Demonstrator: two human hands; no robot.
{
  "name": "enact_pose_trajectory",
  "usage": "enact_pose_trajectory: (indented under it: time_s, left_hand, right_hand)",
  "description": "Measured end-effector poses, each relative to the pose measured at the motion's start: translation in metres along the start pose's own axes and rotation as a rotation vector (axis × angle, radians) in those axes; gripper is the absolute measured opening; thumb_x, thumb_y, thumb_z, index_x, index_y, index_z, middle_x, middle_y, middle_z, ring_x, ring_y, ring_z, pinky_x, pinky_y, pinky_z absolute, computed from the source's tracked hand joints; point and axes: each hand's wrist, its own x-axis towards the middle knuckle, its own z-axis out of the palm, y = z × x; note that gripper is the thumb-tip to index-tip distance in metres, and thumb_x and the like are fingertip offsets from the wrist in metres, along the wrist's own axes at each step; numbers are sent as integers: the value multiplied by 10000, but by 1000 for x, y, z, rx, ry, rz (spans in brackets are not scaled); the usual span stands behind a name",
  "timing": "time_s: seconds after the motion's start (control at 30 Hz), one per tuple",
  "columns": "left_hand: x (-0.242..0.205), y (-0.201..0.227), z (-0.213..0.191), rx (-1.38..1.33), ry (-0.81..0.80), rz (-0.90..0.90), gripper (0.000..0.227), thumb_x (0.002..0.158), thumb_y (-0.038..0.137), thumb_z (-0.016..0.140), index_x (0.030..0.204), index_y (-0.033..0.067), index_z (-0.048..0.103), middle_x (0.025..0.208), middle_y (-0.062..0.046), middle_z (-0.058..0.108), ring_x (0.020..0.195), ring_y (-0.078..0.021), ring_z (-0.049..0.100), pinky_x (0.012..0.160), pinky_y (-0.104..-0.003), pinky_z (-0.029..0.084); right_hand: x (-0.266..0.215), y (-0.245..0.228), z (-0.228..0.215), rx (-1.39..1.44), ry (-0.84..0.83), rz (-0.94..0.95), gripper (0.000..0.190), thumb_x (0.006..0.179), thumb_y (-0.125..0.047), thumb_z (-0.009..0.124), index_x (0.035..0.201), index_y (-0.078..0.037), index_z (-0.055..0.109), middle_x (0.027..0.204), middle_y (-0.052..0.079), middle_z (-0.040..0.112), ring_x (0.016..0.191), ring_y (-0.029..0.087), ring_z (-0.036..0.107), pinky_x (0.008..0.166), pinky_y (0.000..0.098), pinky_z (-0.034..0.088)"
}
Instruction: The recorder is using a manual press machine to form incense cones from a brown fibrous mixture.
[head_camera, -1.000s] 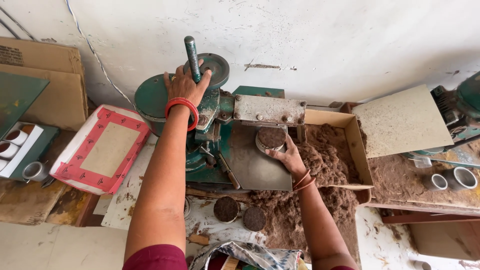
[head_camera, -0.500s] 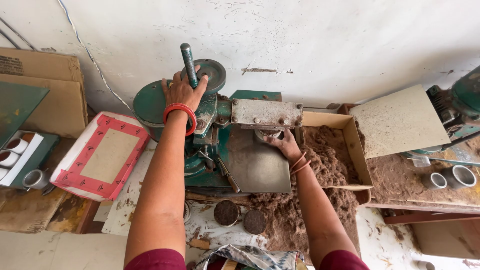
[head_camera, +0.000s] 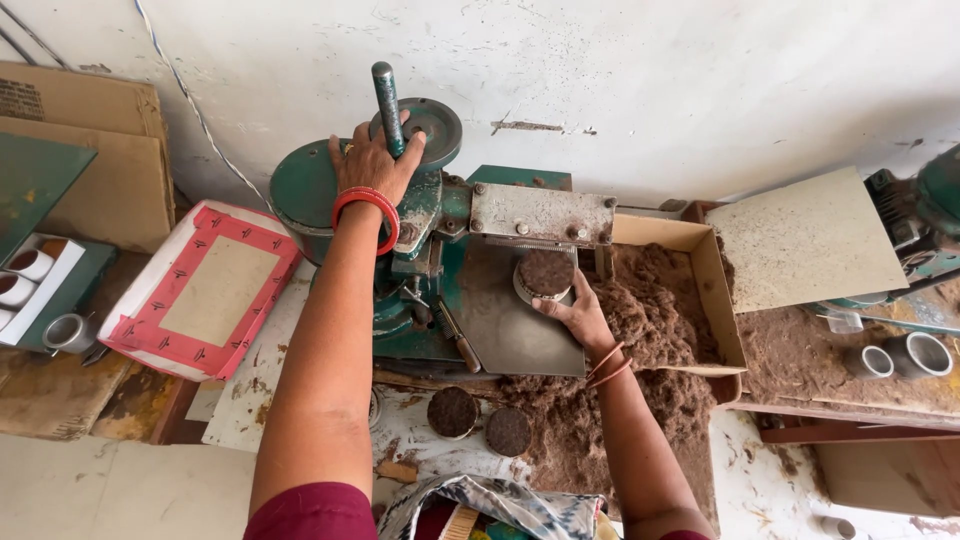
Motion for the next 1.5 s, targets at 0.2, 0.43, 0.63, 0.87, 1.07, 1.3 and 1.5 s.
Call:
enact_pose_trajectory:
  time_s: [0.2, 0.43, 0.63, 0.87, 1.07, 1.3, 1.5]
  left_hand:
    - [-1, 2, -2, 10, -4, -8, 638, 946, 677, 382, 1514, 399, 466, 1428, -118, 517, 1349, -276, 513, 1253, -541, -15]
    - [2, 3, -2, 26, 3, 0, 638, 948, 682, 392, 1510, 390, 473, 1424, -122, 515, 1341, -284, 513, 1246, -528, -17]
    - [1, 5, 1, 14, -32, -59, 641, 934, 687, 386, 1503, 405, 471, 1410, -99, 528, 1347, -250, 523, 1265, -523, -19]
    - [11, -23, 22, 50, 73, 1, 659, 955, 727, 387, 1337, 237, 606, 1395, -169, 518, 1372, -336, 490, 1236, -571, -12]
    - [17, -22, 33, 10, 146, 40, 606, 914, 686, 385, 1280, 280, 645, 1344, -120, 566, 1327, -296, 552, 1253, -569, -15]
    - [24, -28, 46, 38, 223, 71, 607, 919, 694, 393, 1343, 317, 609, 1362, -104, 559, 1320, -285, 560, 1239, -582, -20]
    - [16, -24, 39, 10, 199, 72, 628, 908, 682, 374, 1400, 342, 565, 1329, -98, 574, 1312, -289, 570, 1248, -596, -9]
  right_hand:
    - [47, 23, -12, 82, 14, 22, 1253, 626, -360, 953, 1567, 38, 228, 1543, 196, 449, 1375, 289, 520, 1130, 423, 470]
    - [111, 75, -38, 91, -82, -19, 984, 780, -361, 954, 1441, 263, 578, 1401, 360, 635, 1230, 377, 618, 1071, 428, 539]
    - [7, 15, -10, 115, -109, -120, 998, 708, -276, 909, 1514, -20, 379, 1377, 140, 598, 1281, 271, 586, 1124, 395, 476]
    - [-124, 1, -11, 139, 485, 25, 1025, 707, -421, 841, 1540, -54, 370, 1313, 161, 634, 1055, 265, 688, 800, 375, 625]
    - [-176, 55, 47, 155, 194, 283, 1054, 666, -440, 847, 1577, -116, 428, 1264, 188, 683, 819, 195, 665, 582, 250, 554]
    - [-129, 31, 231, -82, -438, -43, 911, 724, -226, 899, 1477, -45, 419, 1193, 186, 714, 1036, 326, 731, 879, 408, 617]
    - [-90, 215, 276, -590, -594, -592, 376, 913, -241, 807, 1263, -158, 696, 1190, 120, 784, 1113, 294, 749, 928, 379, 597]
